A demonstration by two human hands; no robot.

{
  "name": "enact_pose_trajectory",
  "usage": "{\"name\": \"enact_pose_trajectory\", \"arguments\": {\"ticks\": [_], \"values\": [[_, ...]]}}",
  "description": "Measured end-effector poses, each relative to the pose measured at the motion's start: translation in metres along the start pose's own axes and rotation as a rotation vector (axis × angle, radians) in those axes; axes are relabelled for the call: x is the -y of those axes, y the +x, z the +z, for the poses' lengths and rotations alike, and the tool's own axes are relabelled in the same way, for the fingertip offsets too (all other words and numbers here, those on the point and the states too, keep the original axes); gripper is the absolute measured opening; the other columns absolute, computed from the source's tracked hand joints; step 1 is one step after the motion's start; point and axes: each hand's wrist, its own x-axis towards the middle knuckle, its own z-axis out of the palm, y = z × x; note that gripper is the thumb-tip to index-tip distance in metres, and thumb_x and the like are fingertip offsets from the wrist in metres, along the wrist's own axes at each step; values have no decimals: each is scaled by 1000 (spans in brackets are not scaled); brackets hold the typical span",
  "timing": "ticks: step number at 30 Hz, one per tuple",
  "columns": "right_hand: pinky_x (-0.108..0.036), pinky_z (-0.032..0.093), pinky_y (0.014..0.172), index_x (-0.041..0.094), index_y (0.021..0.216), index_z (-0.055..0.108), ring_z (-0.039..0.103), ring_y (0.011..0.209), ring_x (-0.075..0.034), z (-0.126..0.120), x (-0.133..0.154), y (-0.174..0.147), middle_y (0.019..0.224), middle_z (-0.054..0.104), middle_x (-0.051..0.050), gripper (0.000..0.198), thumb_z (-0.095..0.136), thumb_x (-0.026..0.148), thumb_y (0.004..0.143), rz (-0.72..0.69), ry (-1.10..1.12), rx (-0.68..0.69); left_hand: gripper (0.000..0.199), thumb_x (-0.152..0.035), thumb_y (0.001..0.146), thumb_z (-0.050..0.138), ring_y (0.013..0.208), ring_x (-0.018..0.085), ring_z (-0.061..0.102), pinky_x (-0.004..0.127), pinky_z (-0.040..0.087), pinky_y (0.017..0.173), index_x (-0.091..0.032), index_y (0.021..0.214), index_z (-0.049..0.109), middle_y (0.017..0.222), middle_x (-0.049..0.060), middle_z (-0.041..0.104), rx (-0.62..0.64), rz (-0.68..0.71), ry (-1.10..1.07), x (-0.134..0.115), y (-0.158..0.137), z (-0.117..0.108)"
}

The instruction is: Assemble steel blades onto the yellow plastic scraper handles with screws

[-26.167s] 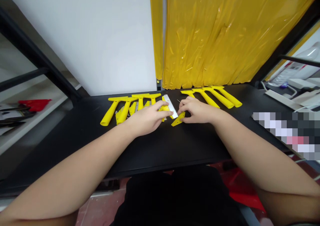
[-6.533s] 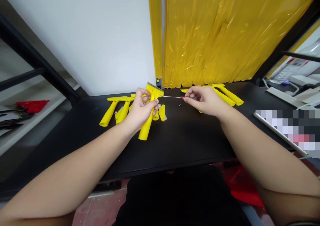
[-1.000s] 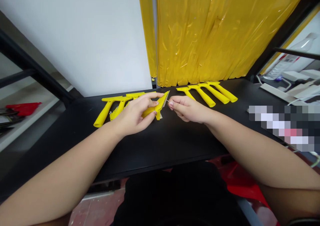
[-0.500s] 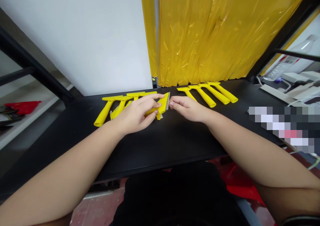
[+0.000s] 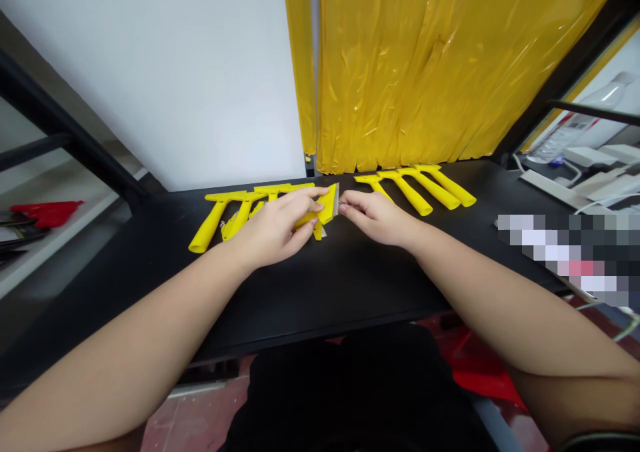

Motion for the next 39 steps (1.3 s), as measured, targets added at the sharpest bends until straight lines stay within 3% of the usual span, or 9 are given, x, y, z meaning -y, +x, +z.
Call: {"name": "enact_pose_trajectory", "arguments": {"ticks": [9,13,16,20,23,26,30,35,39], "values": [[-29,31,59,21,95,63,38,58,-13,-10,0,0,64,43,8,12,64,33,97,56,87,40,23,-15,99,63,127,29,75,44,63,100,-21,119,54,148,19,70,-47,-123,-58,3,-2,6],[-30,32,59,21,91,63,41,59,-14,-23,-14,2,64,48,5,15,63,34,98,114,45,-106,31,-17,96,68,104,23,78,40,63,90,-24,120,50,143,16,71,-144,-270,-235,11,-5,13],[-31,38,63,20,90,68,50,63,-16,-24,-25,5,69,60,1,12,63,28,98,189,-108,-167,37,-18,92,72,83,16,74,30,60,72,-25,118,47,119,8,73,-233,-392,-423,15,-4,18],[-35,50,82,18,99,79,68,83,-22,-11,-26,12,92,78,-9,16,65,15,95,252,-347,-64,40,-19,91,73,70,11,68,24,54,60,-27,110,39,95,-3,59,-292,-496,-646,13,3,21],[-39,53,94,14,110,82,72,104,-30,1,-19,19,115,79,-19,23,63,16,99,333,-536,32,44,-19,90,74,63,9,67,21,48,49,-28,106,34,89,-7,49,-302,-559,-748,12,8,21],[-40,54,94,10,110,83,73,108,-33,8,-15,26,118,77,-25,25,60,12,100,411,-620,111,47,-19,88,75,61,9,67,19,45,43,-28,104,32,85,-9,46,-301,-615,-807,11,10,21],[-39,54,93,12,102,84,74,106,-31,11,-13,30,112,79,-23,27,58,5,97,419,-613,138,47,-19,89,75,56,8,65,20,48,45,-28,106,32,83,-9,57,-266,-669,-897,12,11,19],[-39,54,81,19,90,80,74,94,-30,3,-15,21,97,79,-16,17,65,10,90,412,-565,103,45,-17,88,76,51,8,62,21,48,48,-26,109,37,78,-6,66,-254,-743,-1014,15,12,17],[-33,53,71,20,81,71,69,74,-21,-13,-25,12,76,74,-6,5,73,16,83,379,-120,-22,40,-17,89,76,51,10,62,23,49,50,-23,111,42,75,-3,70,-215,-790,-1083,14,12,16]]}}
